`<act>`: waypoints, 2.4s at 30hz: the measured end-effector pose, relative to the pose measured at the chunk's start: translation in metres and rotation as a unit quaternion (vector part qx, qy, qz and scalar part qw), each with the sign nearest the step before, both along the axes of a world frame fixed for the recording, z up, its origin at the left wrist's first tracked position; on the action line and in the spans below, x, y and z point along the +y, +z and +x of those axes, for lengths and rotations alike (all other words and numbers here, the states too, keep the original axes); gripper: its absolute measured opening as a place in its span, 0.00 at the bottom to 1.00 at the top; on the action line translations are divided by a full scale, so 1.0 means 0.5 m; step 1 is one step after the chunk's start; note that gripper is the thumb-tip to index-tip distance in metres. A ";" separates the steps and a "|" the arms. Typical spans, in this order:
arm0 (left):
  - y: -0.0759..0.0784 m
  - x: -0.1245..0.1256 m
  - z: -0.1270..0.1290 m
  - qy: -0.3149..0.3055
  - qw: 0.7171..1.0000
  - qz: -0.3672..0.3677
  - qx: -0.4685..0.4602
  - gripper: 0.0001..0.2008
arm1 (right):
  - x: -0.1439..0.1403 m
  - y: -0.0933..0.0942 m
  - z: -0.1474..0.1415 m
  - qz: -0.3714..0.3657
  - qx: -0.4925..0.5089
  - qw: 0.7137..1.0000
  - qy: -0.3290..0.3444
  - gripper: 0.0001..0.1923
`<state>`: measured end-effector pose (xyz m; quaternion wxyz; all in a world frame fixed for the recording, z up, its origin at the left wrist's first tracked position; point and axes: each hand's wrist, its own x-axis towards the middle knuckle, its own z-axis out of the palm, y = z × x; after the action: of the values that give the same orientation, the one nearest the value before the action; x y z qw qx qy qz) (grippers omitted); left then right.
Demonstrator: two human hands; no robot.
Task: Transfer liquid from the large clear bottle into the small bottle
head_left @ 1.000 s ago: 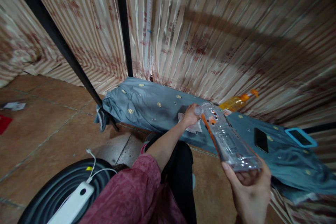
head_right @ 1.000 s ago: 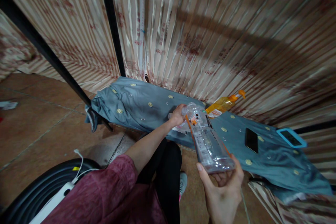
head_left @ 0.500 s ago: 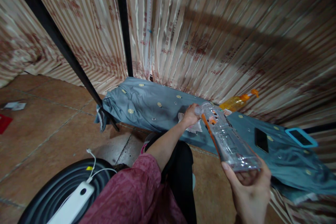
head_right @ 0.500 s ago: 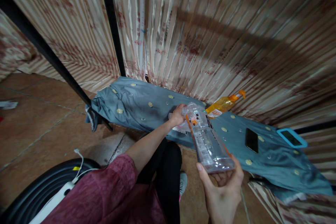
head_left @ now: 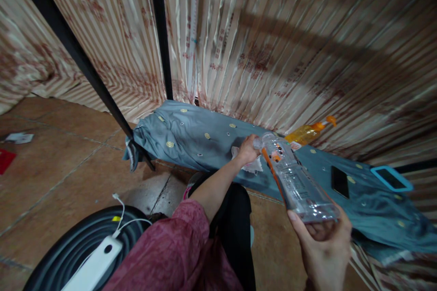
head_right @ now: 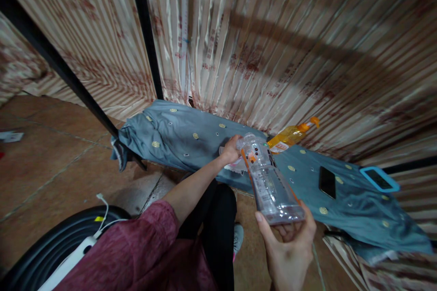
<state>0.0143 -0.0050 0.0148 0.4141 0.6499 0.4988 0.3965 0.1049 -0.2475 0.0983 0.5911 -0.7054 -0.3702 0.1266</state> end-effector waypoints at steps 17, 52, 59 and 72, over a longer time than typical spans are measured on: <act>-0.007 0.003 0.003 0.001 1.000 -0.002 -0.002 0.26 | -0.001 -0.002 0.002 -0.014 0.018 1.000 -0.003 0.65; -0.006 0.008 0.006 -0.001 1.000 0.008 0.003 0.25 | 0.002 -0.014 0.006 0.020 0.001 1.000 0.022 0.57; -0.013 0.010 0.005 0.012 1.000 0.017 -0.016 0.24 | 0.002 -0.025 0.015 0.019 0.007 1.000 0.024 0.59; -0.028 0.008 0.003 0.018 0.999 0.024 -0.042 0.22 | -0.005 -0.034 0.023 0.013 -0.005 1.000 0.024 0.59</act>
<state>0.0158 -0.0011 0.0005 0.4116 0.6333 0.4836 0.4424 0.1163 -0.2502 0.0814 0.5948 -0.6893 -0.3917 0.1331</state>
